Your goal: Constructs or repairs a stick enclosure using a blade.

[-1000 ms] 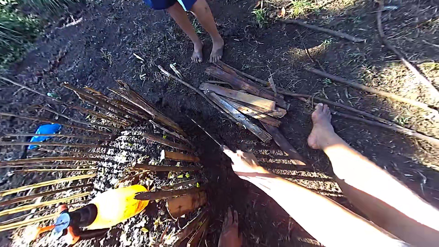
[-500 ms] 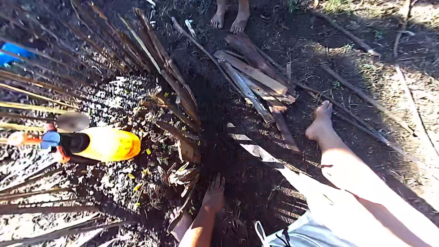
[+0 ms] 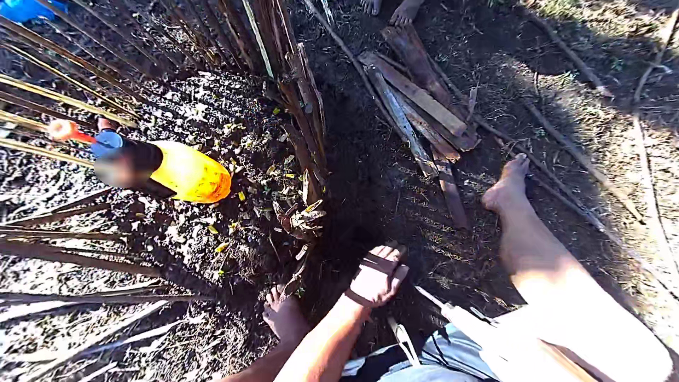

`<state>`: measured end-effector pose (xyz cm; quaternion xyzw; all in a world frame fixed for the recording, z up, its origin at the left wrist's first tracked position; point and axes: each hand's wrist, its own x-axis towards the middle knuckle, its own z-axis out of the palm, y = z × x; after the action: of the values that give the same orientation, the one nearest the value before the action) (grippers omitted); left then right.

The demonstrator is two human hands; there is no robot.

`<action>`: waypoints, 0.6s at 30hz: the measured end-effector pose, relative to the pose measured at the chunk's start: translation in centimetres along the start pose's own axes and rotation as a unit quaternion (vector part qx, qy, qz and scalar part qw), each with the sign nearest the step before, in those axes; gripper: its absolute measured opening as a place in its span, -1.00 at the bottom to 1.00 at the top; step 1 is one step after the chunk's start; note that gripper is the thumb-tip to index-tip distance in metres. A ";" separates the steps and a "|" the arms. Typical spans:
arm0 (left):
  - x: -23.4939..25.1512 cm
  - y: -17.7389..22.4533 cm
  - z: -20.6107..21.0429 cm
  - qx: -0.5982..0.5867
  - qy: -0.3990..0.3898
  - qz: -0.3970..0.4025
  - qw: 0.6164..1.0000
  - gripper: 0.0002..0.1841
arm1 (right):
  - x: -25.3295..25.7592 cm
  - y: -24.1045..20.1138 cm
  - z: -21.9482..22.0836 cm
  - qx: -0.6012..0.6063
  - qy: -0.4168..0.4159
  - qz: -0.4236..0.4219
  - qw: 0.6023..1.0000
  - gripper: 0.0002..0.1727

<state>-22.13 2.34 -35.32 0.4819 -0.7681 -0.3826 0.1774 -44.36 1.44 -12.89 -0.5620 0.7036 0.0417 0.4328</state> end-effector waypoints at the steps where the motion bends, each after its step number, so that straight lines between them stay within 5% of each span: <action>1: 0.9 1.6 0.2 -0.011 -0.008 0.029 0.999 -0.45 | -0.4 -0.6 0.0 0.003 0.003 -0.004 1.000 -0.26; 4: 1.5 4.5 0.6 -0.041 -0.008 0.015 0.999 -0.45 | -1.3 -0.3 -0.4 0.119 -0.019 0.022 0.992 -0.30; 11: 3.8 9.7 0.9 -0.120 -0.196 -0.010 0.973 -0.36 | -2.5 -4.7 -3.7 0.279 0.007 0.056 0.959 -0.52; 15: 2.3 3.0 3.3 -0.110 -0.194 -0.105 0.969 -0.37 | -0.6 2.5 1.6 0.381 -0.175 0.169 0.892 -0.49; 18: 1.4 -0.3 2.0 -0.077 -0.103 -0.127 0.984 -0.40 | 0.6 2.3 4.7 0.284 -0.230 0.155 0.918 -0.39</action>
<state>-23.91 1.91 -36.95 0.5180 -0.6831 -0.5079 0.0842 -43.62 4.37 -17.14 -0.2746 0.6450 0.0351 0.7123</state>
